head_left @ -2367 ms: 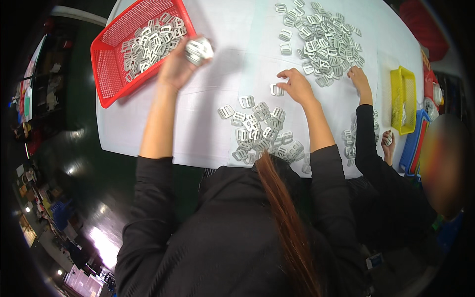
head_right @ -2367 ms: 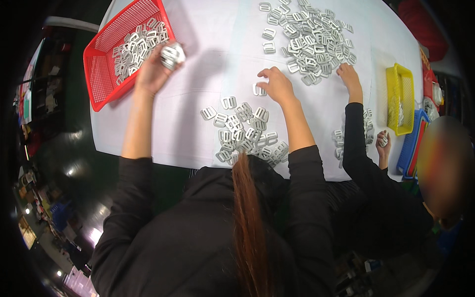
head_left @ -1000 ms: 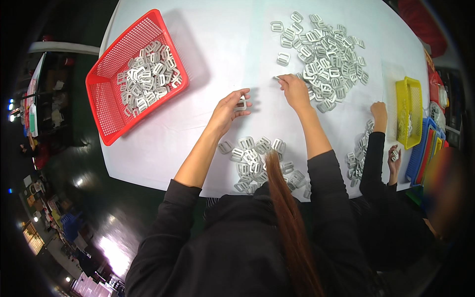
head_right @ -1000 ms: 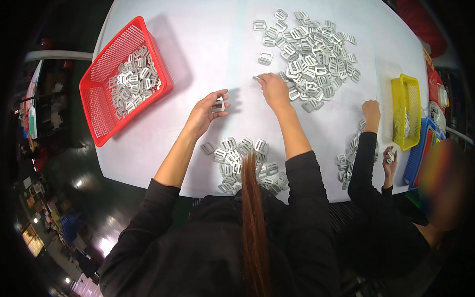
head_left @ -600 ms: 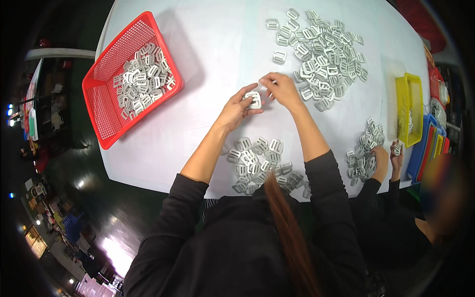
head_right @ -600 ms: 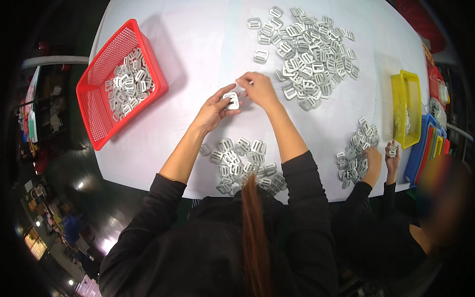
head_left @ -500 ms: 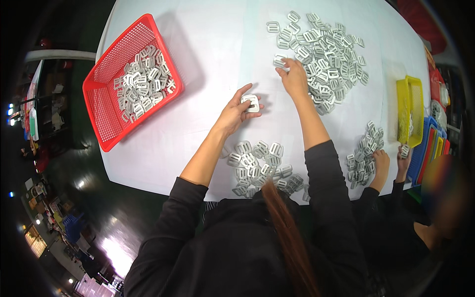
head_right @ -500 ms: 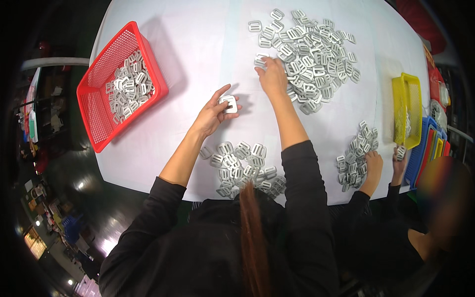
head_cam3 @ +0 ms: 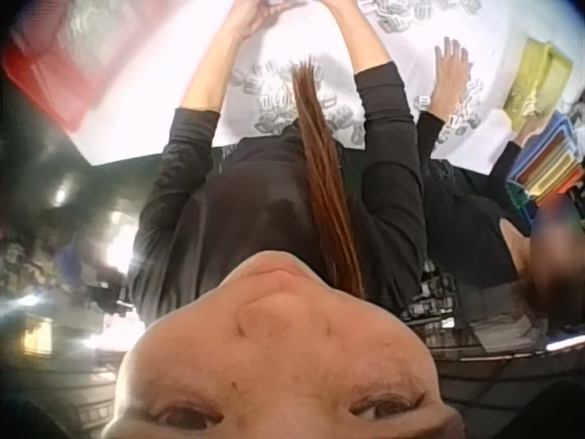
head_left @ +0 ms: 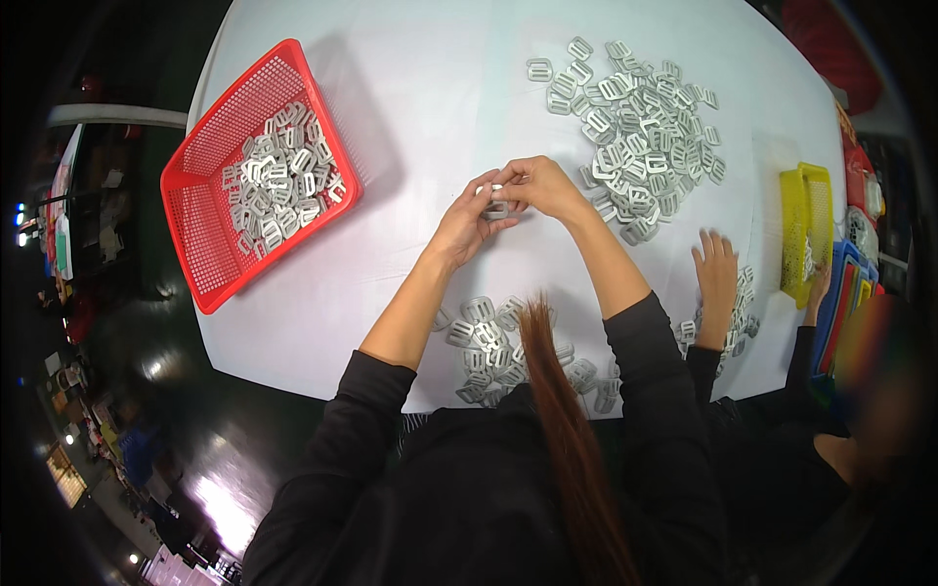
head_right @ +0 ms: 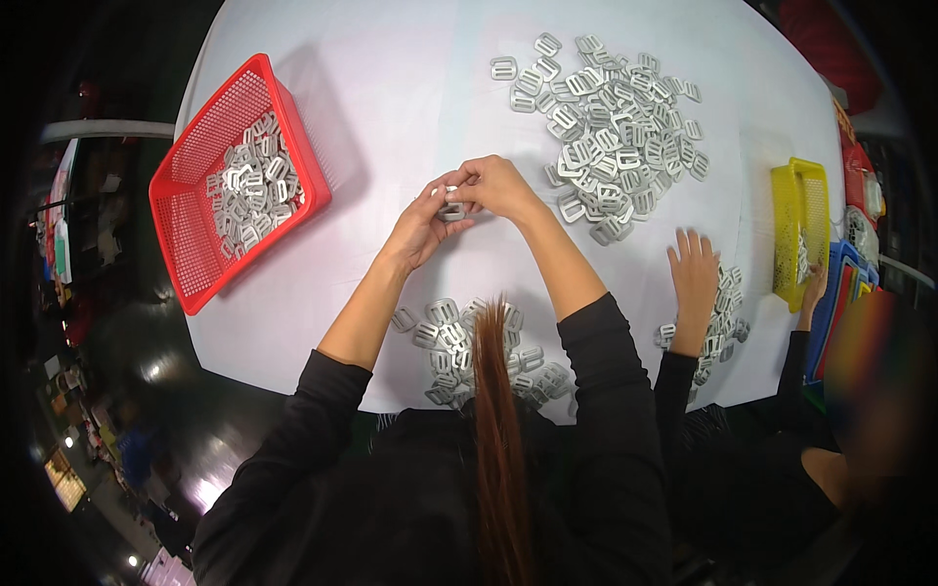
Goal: The person sorts small white plastic clips from a pile on a white table into a red basket. They pick up clips by hand, inspect them, and place them into the basket while another person works nearby.
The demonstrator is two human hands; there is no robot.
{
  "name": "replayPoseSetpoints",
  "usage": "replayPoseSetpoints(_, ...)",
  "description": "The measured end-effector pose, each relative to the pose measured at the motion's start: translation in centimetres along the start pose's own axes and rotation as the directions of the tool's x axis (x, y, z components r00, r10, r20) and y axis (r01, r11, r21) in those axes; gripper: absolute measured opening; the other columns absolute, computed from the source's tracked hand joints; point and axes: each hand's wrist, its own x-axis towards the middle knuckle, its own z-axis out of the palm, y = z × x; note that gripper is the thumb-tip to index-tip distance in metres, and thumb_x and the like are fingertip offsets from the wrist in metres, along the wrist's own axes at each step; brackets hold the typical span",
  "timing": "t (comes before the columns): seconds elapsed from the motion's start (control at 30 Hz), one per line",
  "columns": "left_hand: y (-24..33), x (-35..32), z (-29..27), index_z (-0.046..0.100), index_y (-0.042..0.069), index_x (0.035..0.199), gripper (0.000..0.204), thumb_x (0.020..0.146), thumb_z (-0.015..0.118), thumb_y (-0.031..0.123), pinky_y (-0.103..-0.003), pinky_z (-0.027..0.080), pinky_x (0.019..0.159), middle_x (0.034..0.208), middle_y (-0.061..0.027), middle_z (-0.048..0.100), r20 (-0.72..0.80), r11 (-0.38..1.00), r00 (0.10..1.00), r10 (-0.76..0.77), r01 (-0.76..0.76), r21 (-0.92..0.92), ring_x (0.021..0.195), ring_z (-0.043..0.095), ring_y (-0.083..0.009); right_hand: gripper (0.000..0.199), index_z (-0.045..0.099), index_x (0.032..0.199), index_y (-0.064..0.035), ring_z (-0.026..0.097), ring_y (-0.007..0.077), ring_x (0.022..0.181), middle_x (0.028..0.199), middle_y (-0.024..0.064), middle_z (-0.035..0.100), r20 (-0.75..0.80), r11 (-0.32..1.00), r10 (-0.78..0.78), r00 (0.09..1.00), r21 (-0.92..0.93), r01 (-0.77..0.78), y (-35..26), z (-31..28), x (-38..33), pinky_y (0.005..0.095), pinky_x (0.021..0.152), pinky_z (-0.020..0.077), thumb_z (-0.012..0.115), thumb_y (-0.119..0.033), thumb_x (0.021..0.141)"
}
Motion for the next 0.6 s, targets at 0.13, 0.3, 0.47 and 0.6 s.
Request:
replayPoseSetpoints(0.13,-0.1,0.6,-0.8,0.035,0.005,0.129,0.035,0.096,0.035,0.017,-0.032,0.052,0.079,0.115,-0.0115,0.049,-0.010,1.000,1.000,0.011,-0.011,0.024,0.097,0.055,-0.0192,0.020,0.064,0.097,-0.0092,0.061,0.0198,0.068,0.082,0.0086,0.060,-0.334,0.724,-0.389,0.859,-0.687,0.061,0.9,-4.1,3.7,0.0287,0.056,0.0503,0.059,-0.007,0.078)
replayPoseSetpoints(0.3,0.8,0.3,-1.4,0.036,0.005,0.128,0.034,0.096,0.035,0.016,-0.032,0.052,0.080,0.117,-0.0119,0.049,0.018,0.999,1.000,-0.025,0.025,0.020,0.099,0.056,-0.0218,0.018,0.063,0.090,-0.0114,0.058,0.0237,0.087,0.102,0.0075,0.050,0.013,0.055,-0.581,0.814,-0.997,0.055,0.8,-9.0,7.2,0.0312,0.060,0.0539,0.057,-0.006,0.074)
replayPoseSetpoints(0.47,0.7,0.3,-2.3,0.035,0.005,0.128,0.035,0.095,0.035,0.017,-0.034,0.052,0.083,0.116,-0.0118,0.050,0.003,1.000,1.000,0.005,-0.005,-0.009,0.101,0.056,-0.0218,0.003,0.063,0.072,-0.0067,0.060,0.0222,0.084,0.091,0.0047,0.055,0.191,-0.084,-0.468,0.863,-0.982,0.172,-1.7,-10.1,7.1,0.0296,0.057,0.0531,0.060,-0.007,0.072)
replayPoseSetpoints(0.6,0.7,0.6,-1.6,0.032,0.005,0.129,0.036,0.096,0.034,0.019,-0.036,0.049,0.086,0.120,-0.0141,0.046,-0.051,0.990,0.996,0.074,-0.080,-0.113,0.102,0.054,-0.0235,0.015,0.067,0.087,-0.0038,0.062,0.0209,0.064,0.071,0.0086,0.063,-0.151,0.814,-0.165,0.975,-0.579,0.048,-3.8,-5.4,4.2,0.0260,0.054,0.0494,0.064,-0.010,0.074)
